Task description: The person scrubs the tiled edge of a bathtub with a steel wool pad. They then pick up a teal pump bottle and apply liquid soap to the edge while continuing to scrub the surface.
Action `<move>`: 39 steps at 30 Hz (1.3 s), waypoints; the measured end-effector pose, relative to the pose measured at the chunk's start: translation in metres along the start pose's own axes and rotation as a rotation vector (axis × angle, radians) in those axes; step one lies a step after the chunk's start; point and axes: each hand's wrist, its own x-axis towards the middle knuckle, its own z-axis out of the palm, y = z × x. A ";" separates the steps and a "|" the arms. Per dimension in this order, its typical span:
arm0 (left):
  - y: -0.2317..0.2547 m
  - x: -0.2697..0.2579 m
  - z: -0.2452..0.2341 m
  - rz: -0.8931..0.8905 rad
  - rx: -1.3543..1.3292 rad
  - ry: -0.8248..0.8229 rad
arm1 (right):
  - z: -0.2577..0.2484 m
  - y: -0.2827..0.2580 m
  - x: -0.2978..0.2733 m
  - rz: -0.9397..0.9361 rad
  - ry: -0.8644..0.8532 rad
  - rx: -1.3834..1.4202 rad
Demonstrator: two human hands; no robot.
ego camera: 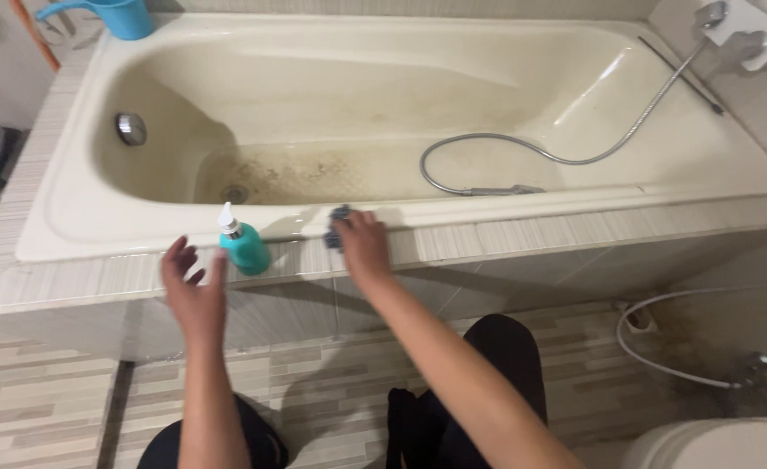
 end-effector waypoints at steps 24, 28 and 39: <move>-0.040 0.015 -0.171 -0.181 -0.199 0.402 | -0.055 0.161 -0.042 0.170 0.097 -0.194; -0.068 0.018 -0.205 -0.236 -0.283 0.550 | 0.037 0.017 -0.006 -0.025 0.113 0.124; -0.060 0.029 -0.173 -0.353 -0.446 0.498 | 0.055 -0.088 0.031 -0.039 -0.095 0.095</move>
